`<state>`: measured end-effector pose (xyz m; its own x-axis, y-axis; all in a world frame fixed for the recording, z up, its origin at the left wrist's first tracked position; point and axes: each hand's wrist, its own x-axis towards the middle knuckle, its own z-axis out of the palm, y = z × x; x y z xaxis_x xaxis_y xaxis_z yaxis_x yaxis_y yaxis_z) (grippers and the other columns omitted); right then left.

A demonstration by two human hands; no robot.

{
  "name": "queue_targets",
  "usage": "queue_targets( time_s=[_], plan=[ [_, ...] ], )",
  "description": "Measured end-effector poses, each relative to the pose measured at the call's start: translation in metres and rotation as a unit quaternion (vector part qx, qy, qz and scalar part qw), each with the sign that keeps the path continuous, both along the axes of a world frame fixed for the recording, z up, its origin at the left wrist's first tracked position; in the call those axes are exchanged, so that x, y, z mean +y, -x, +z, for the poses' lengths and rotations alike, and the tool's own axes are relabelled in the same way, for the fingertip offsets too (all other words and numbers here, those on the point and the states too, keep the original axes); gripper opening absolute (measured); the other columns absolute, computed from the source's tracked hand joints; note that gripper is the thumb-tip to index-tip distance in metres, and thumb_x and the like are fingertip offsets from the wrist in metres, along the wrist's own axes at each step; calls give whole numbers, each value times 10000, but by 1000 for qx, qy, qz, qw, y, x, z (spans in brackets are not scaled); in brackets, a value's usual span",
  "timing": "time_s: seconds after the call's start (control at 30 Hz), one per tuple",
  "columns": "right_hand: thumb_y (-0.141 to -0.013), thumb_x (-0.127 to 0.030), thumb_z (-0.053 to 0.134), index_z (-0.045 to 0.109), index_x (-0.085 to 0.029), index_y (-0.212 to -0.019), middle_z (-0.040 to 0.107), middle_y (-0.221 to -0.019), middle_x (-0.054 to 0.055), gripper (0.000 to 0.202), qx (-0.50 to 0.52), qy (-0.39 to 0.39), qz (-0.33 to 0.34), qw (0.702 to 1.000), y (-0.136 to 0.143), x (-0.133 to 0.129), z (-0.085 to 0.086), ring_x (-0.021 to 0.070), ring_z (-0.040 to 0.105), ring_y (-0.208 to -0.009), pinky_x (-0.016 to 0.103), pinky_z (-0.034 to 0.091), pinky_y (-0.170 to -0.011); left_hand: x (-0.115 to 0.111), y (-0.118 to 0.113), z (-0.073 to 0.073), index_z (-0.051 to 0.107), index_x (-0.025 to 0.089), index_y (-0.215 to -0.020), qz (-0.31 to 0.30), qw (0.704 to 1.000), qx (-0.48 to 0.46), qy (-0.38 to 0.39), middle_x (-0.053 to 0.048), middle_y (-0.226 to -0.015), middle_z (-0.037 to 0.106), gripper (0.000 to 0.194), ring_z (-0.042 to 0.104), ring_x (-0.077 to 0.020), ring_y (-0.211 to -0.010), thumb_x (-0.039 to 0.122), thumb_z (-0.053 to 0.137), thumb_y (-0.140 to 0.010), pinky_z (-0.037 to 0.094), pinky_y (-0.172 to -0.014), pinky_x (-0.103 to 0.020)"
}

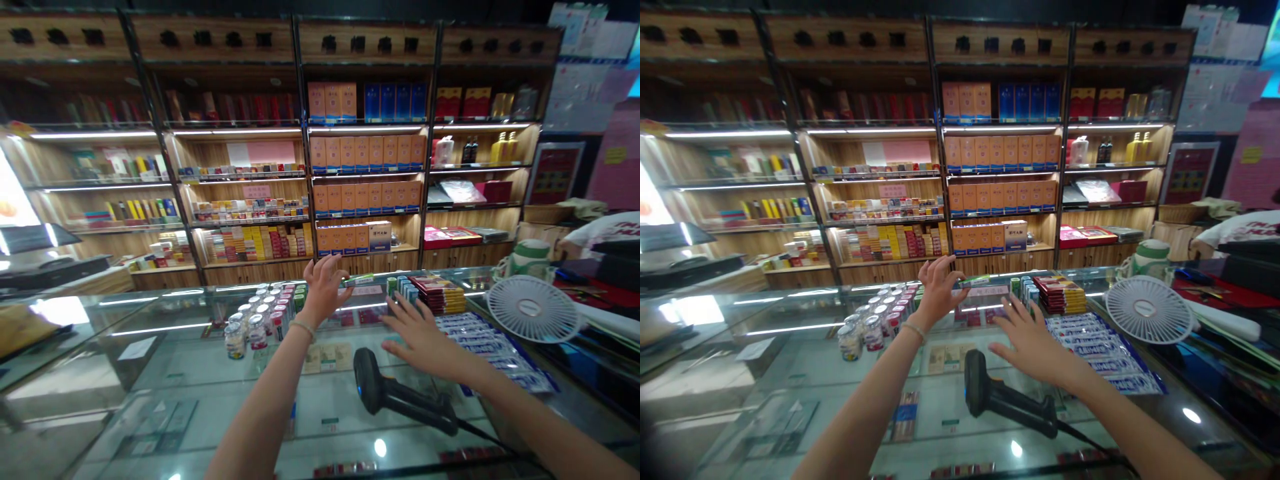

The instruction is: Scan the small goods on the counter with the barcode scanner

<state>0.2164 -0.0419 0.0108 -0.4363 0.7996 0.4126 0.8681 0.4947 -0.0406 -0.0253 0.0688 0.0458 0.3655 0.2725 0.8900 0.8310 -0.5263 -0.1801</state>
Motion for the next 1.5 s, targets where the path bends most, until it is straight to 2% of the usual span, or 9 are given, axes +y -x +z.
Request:
queue_targets(
  time_s=[0.1,0.2,0.37,0.53,0.73,1.0,1.27,1.5],
  plan=[
    [-966,-499,483,589,-243,-1374,358,-1600,141,494,41,-71,-72,994,-3,37,0,344,211,-1514,612,233,-1156,0,0,1,690,277,-949,6,1000,-1,2,-86,-1402,556,186,457,-295,-1354,383,730,-801,163,-1197,-531],
    [-947,-449,520,588,-247,-1378,364,-1598,138,480,83,-90,-97,988,-2,66,-2,344,248,-1495,581,293,-1128,0,1,1,692,280,-946,10,1000,-2,3,-83,-1402,554,192,454,-296,-1357,391,738,-796,167,-1198,-532],
    [-924,-422,535,531,-222,-1433,359,-1598,153,547,143,-73,-76,984,8,92,-5,338,257,-1485,573,318,-1114,1,1,-1,686,280,-954,16,1000,6,3,-81,-1406,551,197,456,-292,-1355,392,738,-800,167,-1200,-531],
    [-912,-407,548,602,-253,-1354,354,-1601,127,471,211,-62,-56,974,24,105,0,329,249,-1485,584,305,-1115,1,-1,-1,682,274,-937,15,1000,-12,-12,-85,-1384,557,198,460,-292,-1344,397,747,-797,189,-1188,-525],
    [-912,-399,560,670,-271,-1259,361,-1597,104,386,289,-118,-28,950,38,112,16,324,298,-1455,581,294,-1125,-1,-1,3,694,274,-926,30,997,-68,-1,-88,-1402,530,185,453,-303,-1340,399,746,-801,209,-1174,-535],
    [-938,-423,539,702,-291,-1189,305,-1631,57,328,279,-199,19,939,39,104,34,345,272,-1464,598,269,-1113,-1,0,5,705,270,-939,41,996,-83,13,-97,-1413,522,185,449,-319,-1339,410,731,-821,208,-1165,-543],
    [-925,-417,575,739,-276,-1030,333,-1617,28,240,261,-216,32,940,35,92,44,335,265,-1465,567,236,-1138,-3,-9,-1,703,280,-953,37,998,-40,16,-94,-1406,550,173,466,-296,-1343,415,705,-845,189,-1160,-544],
    [-920,-433,594,736,-276,-1021,283,-1639,4,234,218,-221,27,950,27,92,48,336,233,-1472,542,203,-1145,-4,-15,0,705,290,-960,43,999,-21,25,-77,-1425,553,176,463,-298,-1344,420,706,-841,177,-1168,-547]
  ],
)
